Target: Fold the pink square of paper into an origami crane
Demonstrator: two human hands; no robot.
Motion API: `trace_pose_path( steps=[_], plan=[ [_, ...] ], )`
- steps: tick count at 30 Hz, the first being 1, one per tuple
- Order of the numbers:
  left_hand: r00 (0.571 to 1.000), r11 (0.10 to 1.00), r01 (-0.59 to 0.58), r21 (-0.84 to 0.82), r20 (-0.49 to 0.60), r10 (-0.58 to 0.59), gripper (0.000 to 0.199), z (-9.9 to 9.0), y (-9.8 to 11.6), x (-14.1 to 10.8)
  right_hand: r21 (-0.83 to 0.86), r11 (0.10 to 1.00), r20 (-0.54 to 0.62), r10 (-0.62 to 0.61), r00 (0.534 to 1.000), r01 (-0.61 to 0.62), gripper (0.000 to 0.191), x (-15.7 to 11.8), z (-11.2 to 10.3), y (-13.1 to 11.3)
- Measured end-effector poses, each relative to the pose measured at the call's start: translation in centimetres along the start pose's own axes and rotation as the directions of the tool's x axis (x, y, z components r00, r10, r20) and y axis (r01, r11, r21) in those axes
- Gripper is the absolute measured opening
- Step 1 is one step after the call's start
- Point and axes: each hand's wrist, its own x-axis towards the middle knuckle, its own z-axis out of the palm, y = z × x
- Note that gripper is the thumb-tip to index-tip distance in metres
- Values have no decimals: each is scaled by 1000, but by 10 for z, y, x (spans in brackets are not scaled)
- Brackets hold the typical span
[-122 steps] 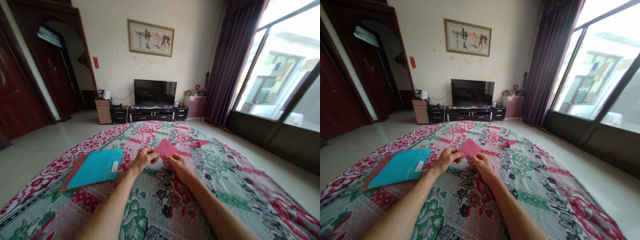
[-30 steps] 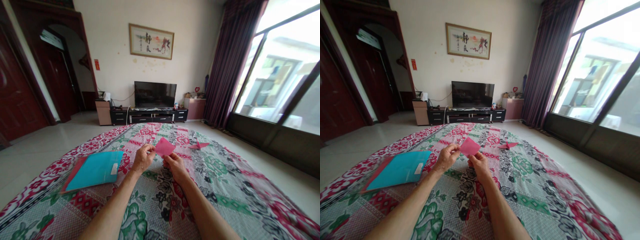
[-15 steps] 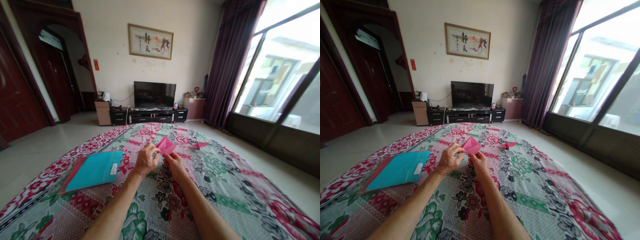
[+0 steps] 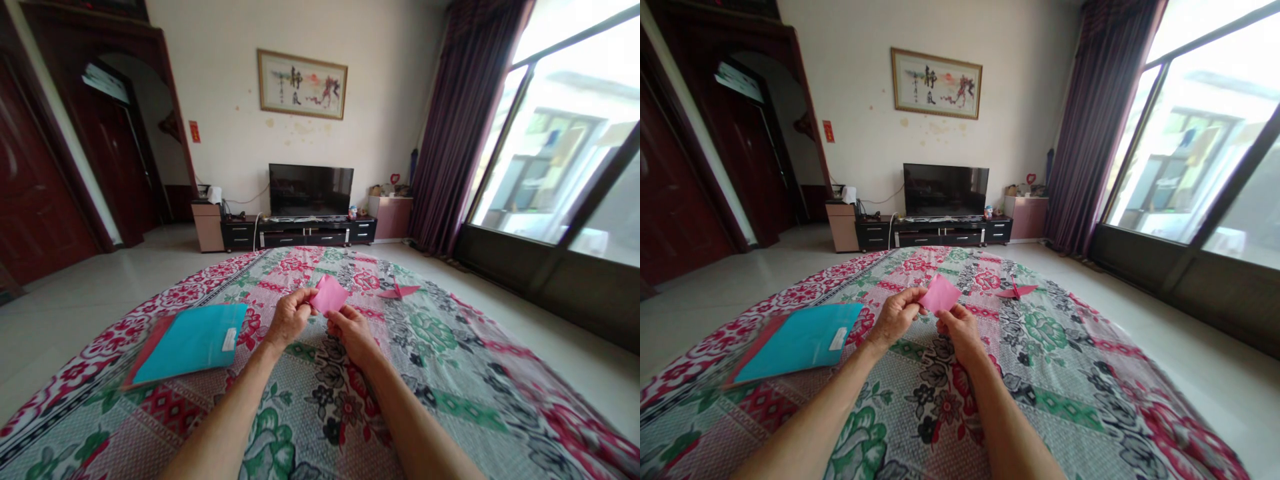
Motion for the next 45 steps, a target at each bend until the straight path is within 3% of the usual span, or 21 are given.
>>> trace_pose_path(
  steps=[7,14,25,35,45],
  plan=[
    [999,998,18,52,44,-21,33,-4,12,-2,5,1000,65,-3,998,2,20,1,-4,2],
    [983,969,-107,222,171,70,18,-12,18,-2,50,999,79,5,997,-9,18,1,-5,1],
    [923,904,-231,361,375,86,14,-23,37,-1,121,992,100,14,995,-26,13,3,-8,1],
    [907,950,-88,300,417,-47,17,-21,27,-1,150,989,128,-13,992,-6,5,3,-9,0],
    [891,966,-61,251,451,-61,23,-19,27,-1,167,984,154,40,987,-66,11,1,-7,-4]
  ],
)
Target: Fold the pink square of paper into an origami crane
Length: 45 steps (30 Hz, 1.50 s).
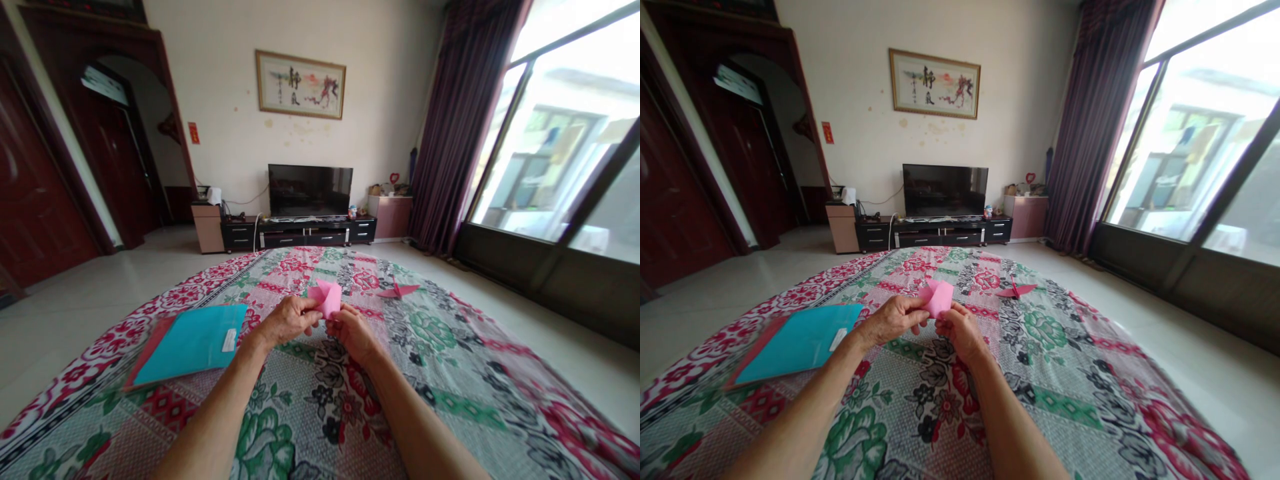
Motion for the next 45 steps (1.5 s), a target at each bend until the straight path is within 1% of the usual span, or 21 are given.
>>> trace_pose_path(
  steps=[6,11,15,18,23,29,33,36,39,45],
  plan=[
    [1000,1000,21,-1,11,-21,24,-1,0,0,7,1000,14,22,1000,-22,15,-2,4,-1],
    [997,998,56,-4,51,-55,24,0,-1,-1,0,998,21,56,998,-56,14,-1,2,2],
    [995,996,86,-29,60,-84,26,0,-1,-2,-14,999,30,46,998,-46,13,-1,1,4],
    [996,995,93,-35,17,-92,28,1,-1,-1,-14,998,9,55,998,-55,14,-1,3,3],
    [988,991,113,-66,-99,-119,26,5,-1,1,8,998,-15,64,998,-64,16,-2,5,2],
    [964,969,144,-203,-192,-183,21,11,-4,4,39,997,-25,73,997,-72,13,-3,8,0],
    [961,958,117,-261,-214,-175,18,12,-6,6,46,997,-26,69,997,-68,14,-2,9,0],
    [966,967,105,-233,-207,-155,19,12,-8,6,51,996,-25,71,997,-70,16,-2,8,0],
    [965,977,125,-173,-208,-160,24,12,-8,7,58,996,-17,74,997,-73,15,-2,8,0],
    [949,983,147,-114,-262,-173,34,13,-5,7,56,995,-13,85,996,-85,14,-3,8,0]
  ],
)
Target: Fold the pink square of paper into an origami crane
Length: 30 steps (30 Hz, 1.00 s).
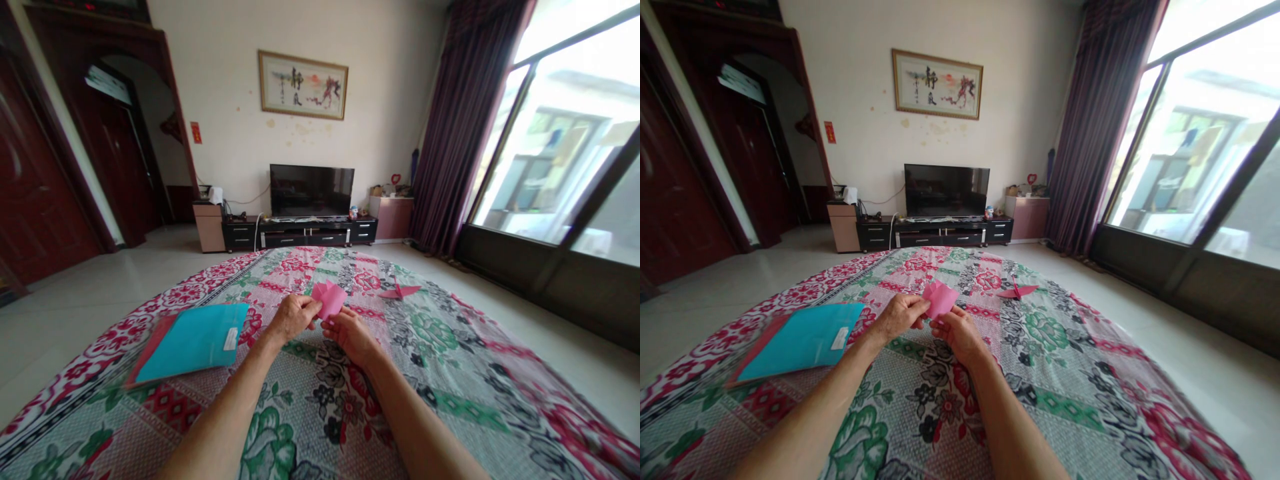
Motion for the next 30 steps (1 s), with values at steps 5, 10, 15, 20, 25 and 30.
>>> trace_pose_path(
  steps=[5,10,15,20,25,30],
  plan=[
    [999,999,-30,-38,-44,29,27,3,0,1,-11,1000,-1,-10,1000,10,14,0,0,0],
    [994,995,-67,-75,-94,60,38,7,-2,2,-18,1000,-3,-22,1000,22,14,1,-1,2],
    [978,990,-138,-6,-158,135,27,9,-2,0,-23,1000,28,-13,1000,14,15,1,-2,2],
    [983,993,-117,-7,-144,115,19,9,-3,0,-23,1000,40,9,999,-8,15,0,-1,1],
    [980,991,-130,33,-150,134,20,9,-2,-1,-9,1000,31,16,999,-16,13,-1,1,0],
    [974,992,-129,14,-187,129,17,10,-3,-1,-13,1000,11,12,1000,-12,14,0,1,0]
  ],
)
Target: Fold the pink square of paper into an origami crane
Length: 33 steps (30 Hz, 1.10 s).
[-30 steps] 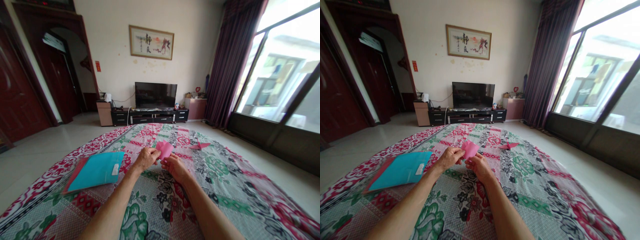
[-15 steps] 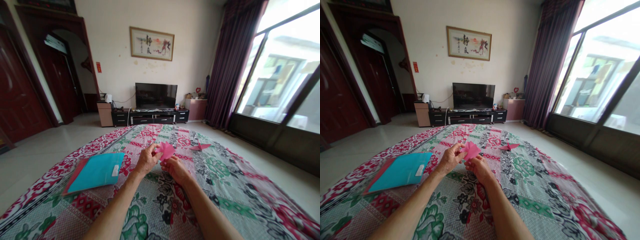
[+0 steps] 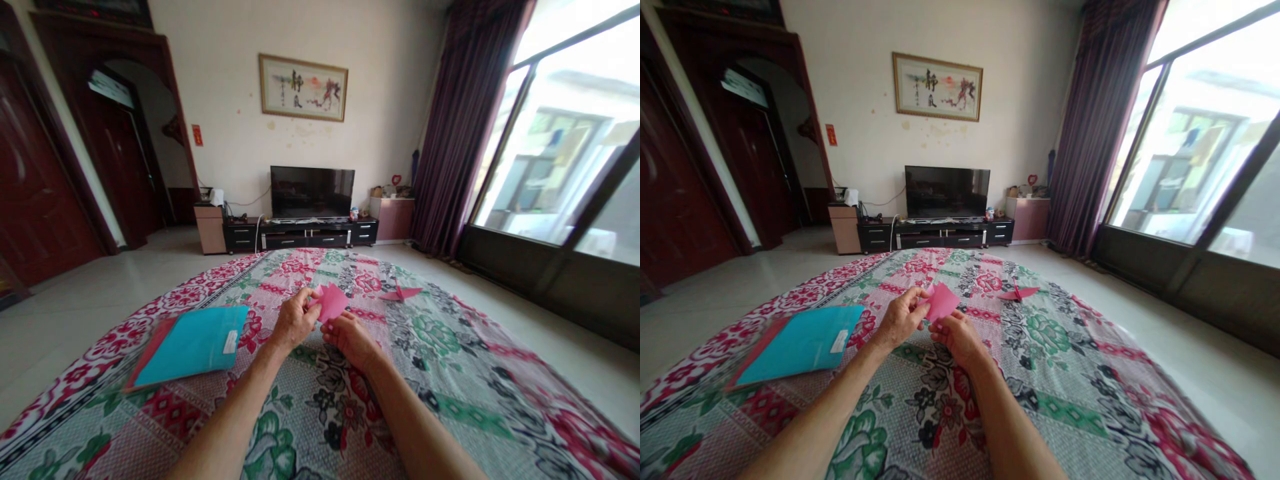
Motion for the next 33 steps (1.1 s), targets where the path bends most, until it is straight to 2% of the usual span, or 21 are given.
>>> trace_pose_path(
  steps=[5,13,19,26,33],
  plan=[
    [1000,1000,-10,27,-6,10,14,0,-1,0,-2,1000,-5,-8,1000,8,13,0,0,0],
    [996,984,-79,161,-15,82,16,0,3,0,0,999,-35,-49,998,49,14,3,-2,3],
    [991,958,-64,281,-95,94,23,5,7,-1,-8,994,9,-105,994,105,17,5,-3,7],
    [981,967,-43,250,-174,89,19,14,5,-3,-57,987,17,-147,989,148,19,8,-4,10],
    [968,981,23,192,-250,26,27,21,6,-5,-89,977,22,-194,981,195,21,11,-5,13]
  ],
)
